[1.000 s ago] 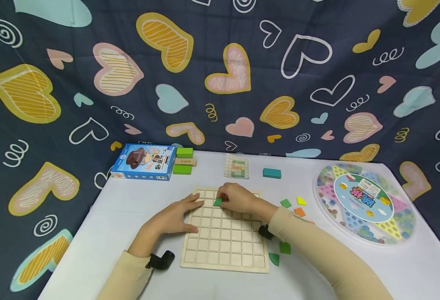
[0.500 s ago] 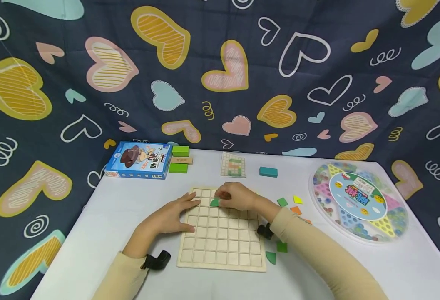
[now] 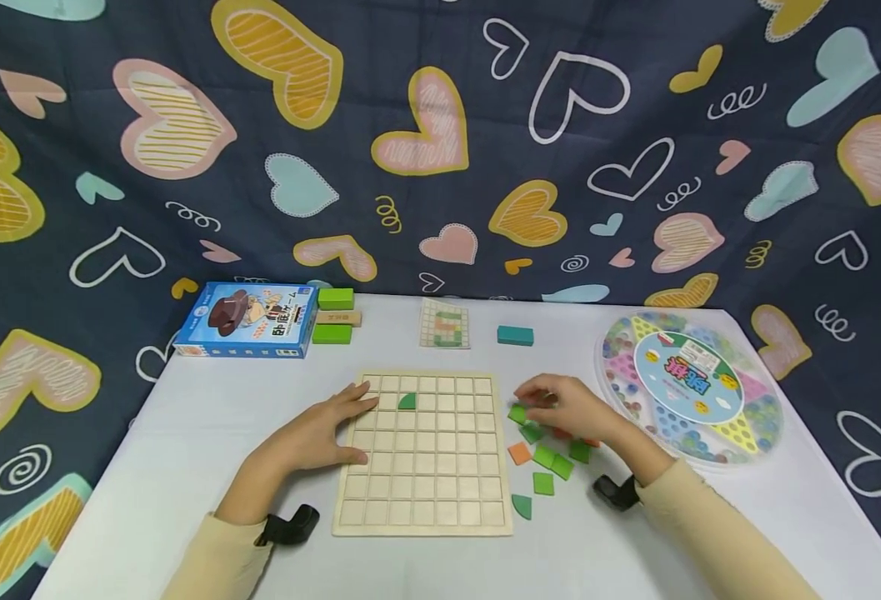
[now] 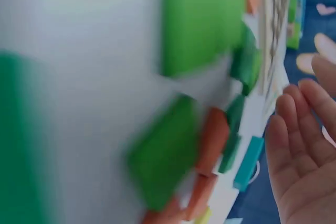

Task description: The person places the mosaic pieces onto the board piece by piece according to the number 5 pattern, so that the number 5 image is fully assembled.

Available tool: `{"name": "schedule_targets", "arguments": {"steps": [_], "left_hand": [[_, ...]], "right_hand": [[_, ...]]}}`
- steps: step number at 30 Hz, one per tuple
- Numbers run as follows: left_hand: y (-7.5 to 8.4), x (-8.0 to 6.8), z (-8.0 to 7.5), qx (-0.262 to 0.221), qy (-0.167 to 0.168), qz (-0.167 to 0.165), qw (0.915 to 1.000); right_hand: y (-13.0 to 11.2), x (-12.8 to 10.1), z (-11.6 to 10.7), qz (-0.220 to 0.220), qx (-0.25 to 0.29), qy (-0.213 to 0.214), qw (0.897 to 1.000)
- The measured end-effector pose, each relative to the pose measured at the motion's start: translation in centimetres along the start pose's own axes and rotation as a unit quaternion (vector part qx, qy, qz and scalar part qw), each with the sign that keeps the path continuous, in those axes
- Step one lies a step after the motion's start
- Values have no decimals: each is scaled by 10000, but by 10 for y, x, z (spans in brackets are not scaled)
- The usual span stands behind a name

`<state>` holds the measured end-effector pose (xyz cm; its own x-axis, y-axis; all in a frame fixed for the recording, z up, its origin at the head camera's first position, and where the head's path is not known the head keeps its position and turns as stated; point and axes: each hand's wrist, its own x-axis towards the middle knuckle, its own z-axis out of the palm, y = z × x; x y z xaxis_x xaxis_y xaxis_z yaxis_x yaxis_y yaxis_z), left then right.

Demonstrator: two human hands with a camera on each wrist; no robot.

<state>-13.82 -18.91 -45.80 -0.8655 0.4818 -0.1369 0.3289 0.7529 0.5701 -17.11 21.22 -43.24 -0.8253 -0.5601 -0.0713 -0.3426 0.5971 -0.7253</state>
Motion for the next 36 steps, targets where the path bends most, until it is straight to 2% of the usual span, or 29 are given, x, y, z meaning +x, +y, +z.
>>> {"name": "schedule_targets", "arguments": {"steps": [3,7,11,15,19,23,25,29,36], "left_hand": [[0,-1,0,-8,11,-1,10000],[0,0,0,-70,49,68,9999],[1,1,0,-93,35,144,9998],[1,0,0,-103,-13,120,9999],[0,-1,0,-88,10,70,9999],[1,-1,2,-132,44,42,9999],[1,0,4,-172,29,18,9998],[0,0,9,-179,-6,36,9998],[-2,-4,2,-35,120,52,9999]], "right_hand": [[-2,-16,10,-38,-160,-319,9994],[-10,-26,24,-142,-1006,-562,9932],[-18,-27,32,-275,-1823,-467,9817],[-27,-22,32,-403,-1930,-226,9801],[-49,-3,35,-645,-1528,-43,9861],[-69,33,48,-975,-1271,-123,9870],[-75,52,58,-1007,-1227,-223,9871],[-81,77,76,-1008,-1349,-504,9844],[-91,97,96,-1196,-2248,-694,9645]]}}
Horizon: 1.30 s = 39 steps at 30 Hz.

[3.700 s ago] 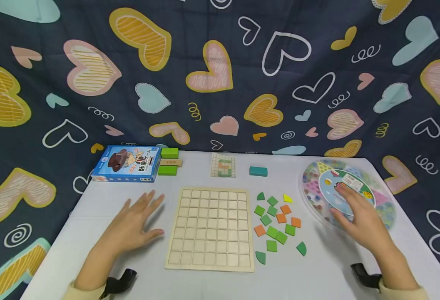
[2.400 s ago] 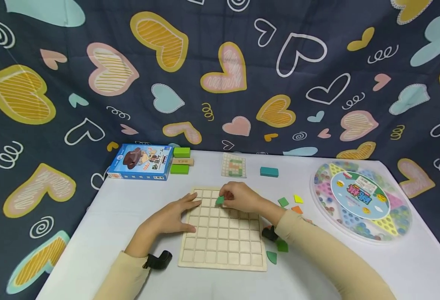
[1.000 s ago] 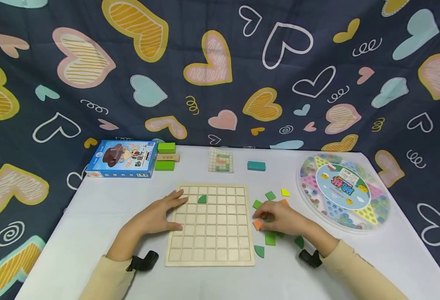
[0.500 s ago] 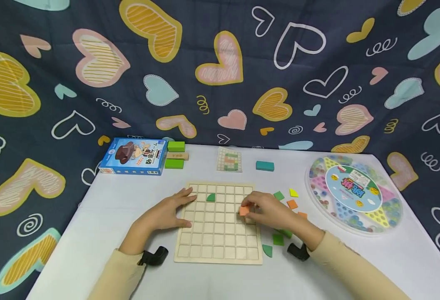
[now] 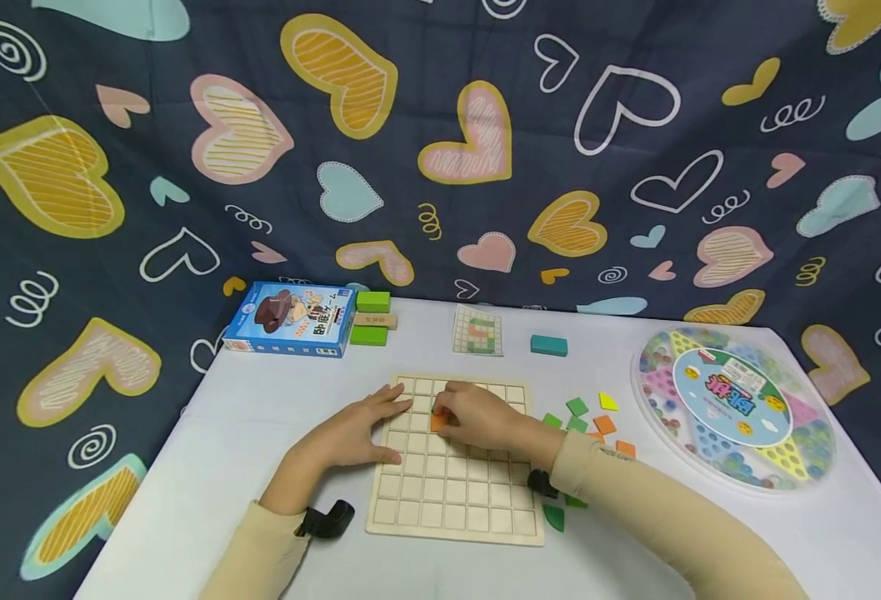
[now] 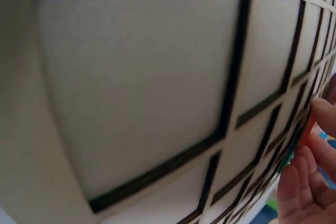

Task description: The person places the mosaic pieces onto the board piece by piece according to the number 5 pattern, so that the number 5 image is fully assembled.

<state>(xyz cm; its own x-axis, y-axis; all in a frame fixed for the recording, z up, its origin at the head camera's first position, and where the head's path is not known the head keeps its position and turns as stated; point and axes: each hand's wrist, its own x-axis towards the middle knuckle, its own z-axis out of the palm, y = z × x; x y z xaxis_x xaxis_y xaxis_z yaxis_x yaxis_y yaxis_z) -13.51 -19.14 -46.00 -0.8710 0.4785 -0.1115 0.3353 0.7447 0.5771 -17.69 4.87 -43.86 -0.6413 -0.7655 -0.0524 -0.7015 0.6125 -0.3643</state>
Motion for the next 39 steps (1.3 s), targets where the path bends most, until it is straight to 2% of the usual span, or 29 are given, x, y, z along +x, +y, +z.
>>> {"name": "schedule_targets", "arguments": {"steps": [4,9,13,17,20,23,28,32,35,37,39], "left_hand": [[2,2,-3,59,5,-64,10000],[2,-2,-4,-12,-31,-108,9999],[-2,-11,-8,-46,40,-199,9998],[-8,-20,-12,-45,142,-216,9997],[-11,-24,-14,-38,122,-234,9996],[-13,-25,-14,-32,80,-245,9997],[-11,-20,-11,-46,70,-216,9997],[-7,-10,-7,-57,25,-73,10000],[-4,-4,-4,-63,-8,13,10000],[-1,-1,-2,-73,-30,39,10000],[1,2,0,-105,-45,64,9999]], "right_hand": [[0,0,0,9,-89,-1,10000],[3,-15,-10,107,662,187,9976],[18,-47,-26,227,1451,779,9861],[51,-92,-35,639,1657,1322,9752],[77,-125,-36,1205,1533,1436,9702],[97,-145,-36,1628,1390,1382,9670],[115,-156,-31,1764,956,1005,9745],[117,-161,-32,1980,509,797,9756],[109,-165,-37,2162,318,864,9720],[97,-165,-39,2095,395,1031,9715],[83,-160,-39,1817,575,1273,9734]]}}
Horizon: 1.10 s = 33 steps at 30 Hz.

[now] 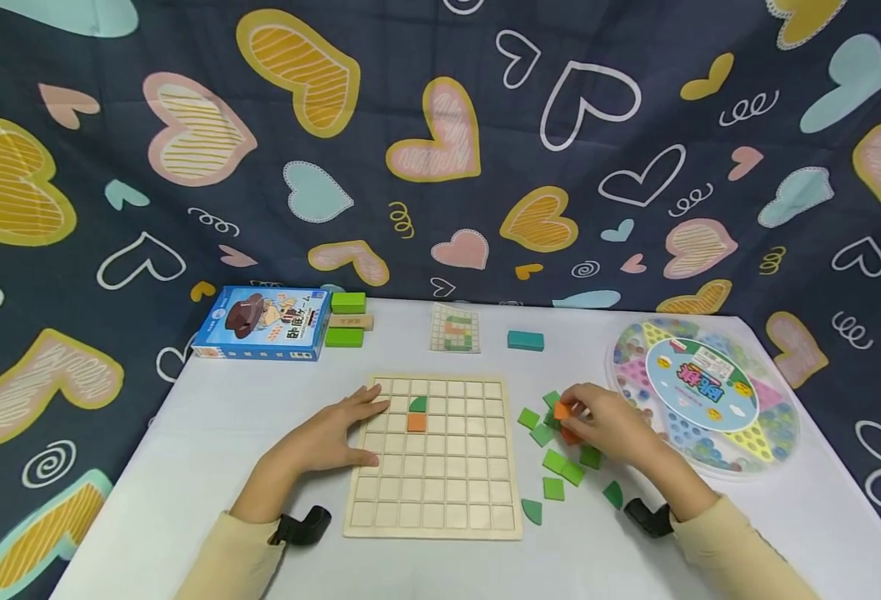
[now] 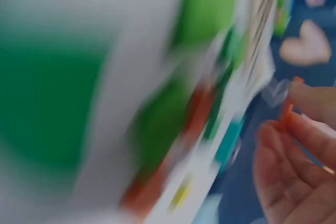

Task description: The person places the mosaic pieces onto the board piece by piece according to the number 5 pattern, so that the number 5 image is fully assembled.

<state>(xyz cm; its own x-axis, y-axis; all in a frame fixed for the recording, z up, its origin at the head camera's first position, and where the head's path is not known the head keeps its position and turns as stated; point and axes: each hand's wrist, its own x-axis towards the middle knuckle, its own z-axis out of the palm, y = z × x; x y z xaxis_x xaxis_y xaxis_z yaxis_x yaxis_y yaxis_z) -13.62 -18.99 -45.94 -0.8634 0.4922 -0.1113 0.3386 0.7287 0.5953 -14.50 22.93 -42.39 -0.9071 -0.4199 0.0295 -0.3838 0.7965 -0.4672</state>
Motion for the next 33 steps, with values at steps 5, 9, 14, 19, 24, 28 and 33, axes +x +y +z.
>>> {"name": "schedule_targets", "arguments": {"steps": [5,9,14,19,24,28,33], "left_hand": [[-1,0,0,-31,-17,-62,10000],[-1,1,0,-46,-4,-114,9999],[-1,1,0,-57,-19,-150,9999],[-1,0,-1,5,-34,-117,9999],[1,3,0,24,-49,-70,10000],[0,4,1,10,-75,-28,10000],[-3,2,-1,11,-48,-39,10000]], "right_hand": [[-52,17,26,-894,401,-126,9951],[-89,39,50,-1369,41,-513,9893],[-120,65,74,-1893,-636,-841,9762],[-135,77,85,-2071,-1174,-1020,9659],[-136,77,87,-2123,-1310,-1103,9621],[-133,74,82,-2011,-1027,-1109,9678],[-112,59,53,-1655,79,-813,9828]]}}
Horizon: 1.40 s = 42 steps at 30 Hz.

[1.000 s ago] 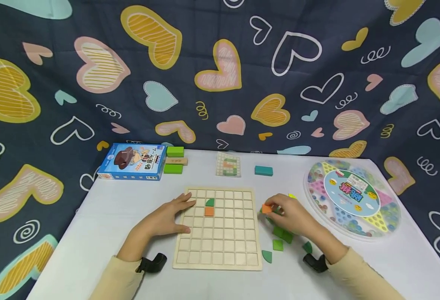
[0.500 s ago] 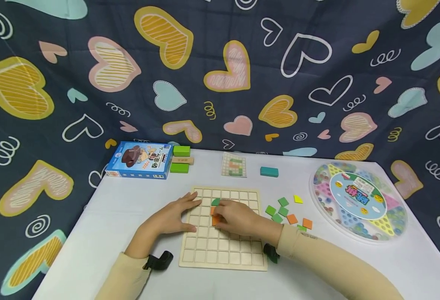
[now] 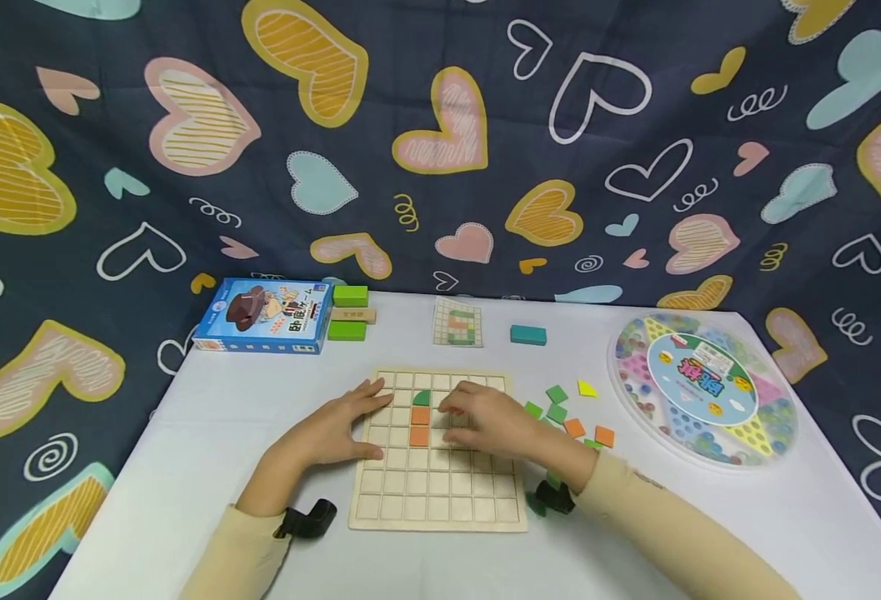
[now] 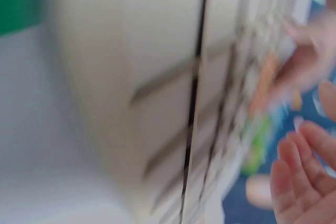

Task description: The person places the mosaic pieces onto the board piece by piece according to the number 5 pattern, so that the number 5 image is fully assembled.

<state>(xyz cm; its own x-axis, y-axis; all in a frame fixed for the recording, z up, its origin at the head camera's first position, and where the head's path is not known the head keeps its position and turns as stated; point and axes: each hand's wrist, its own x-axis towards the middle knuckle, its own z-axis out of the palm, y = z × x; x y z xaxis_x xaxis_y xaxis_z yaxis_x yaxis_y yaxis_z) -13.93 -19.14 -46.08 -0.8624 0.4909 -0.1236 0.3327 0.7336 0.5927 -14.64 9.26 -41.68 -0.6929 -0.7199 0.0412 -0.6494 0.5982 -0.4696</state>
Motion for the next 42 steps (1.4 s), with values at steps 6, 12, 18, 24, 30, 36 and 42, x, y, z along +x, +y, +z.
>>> {"name": "schedule_targets", "arguments": {"steps": [6,12,18,24,30,36,42], "left_hand": [[-5,-8,-7,25,96,-10,9999],[-10,-19,-9,75,151,-33,9999],[-8,-21,-7,-21,136,-30,9999],[-5,-15,-5,13,114,1,9999],[-2,-13,-6,38,135,-10,9999],[0,-7,-5,33,59,-24,10000],[3,-1,-1,3,6,-19,10000]], "right_hand": [[44,-60,-31,491,736,891,9921],[83,-104,-30,1330,633,970,9843],[96,-110,-22,1706,241,447,9840],[86,-107,-26,1622,-410,624,9839],[48,-83,-22,773,-382,964,9916],[15,-32,-2,-19,-258,280,9993],[5,0,20,-439,-1102,-240,9926]]}}
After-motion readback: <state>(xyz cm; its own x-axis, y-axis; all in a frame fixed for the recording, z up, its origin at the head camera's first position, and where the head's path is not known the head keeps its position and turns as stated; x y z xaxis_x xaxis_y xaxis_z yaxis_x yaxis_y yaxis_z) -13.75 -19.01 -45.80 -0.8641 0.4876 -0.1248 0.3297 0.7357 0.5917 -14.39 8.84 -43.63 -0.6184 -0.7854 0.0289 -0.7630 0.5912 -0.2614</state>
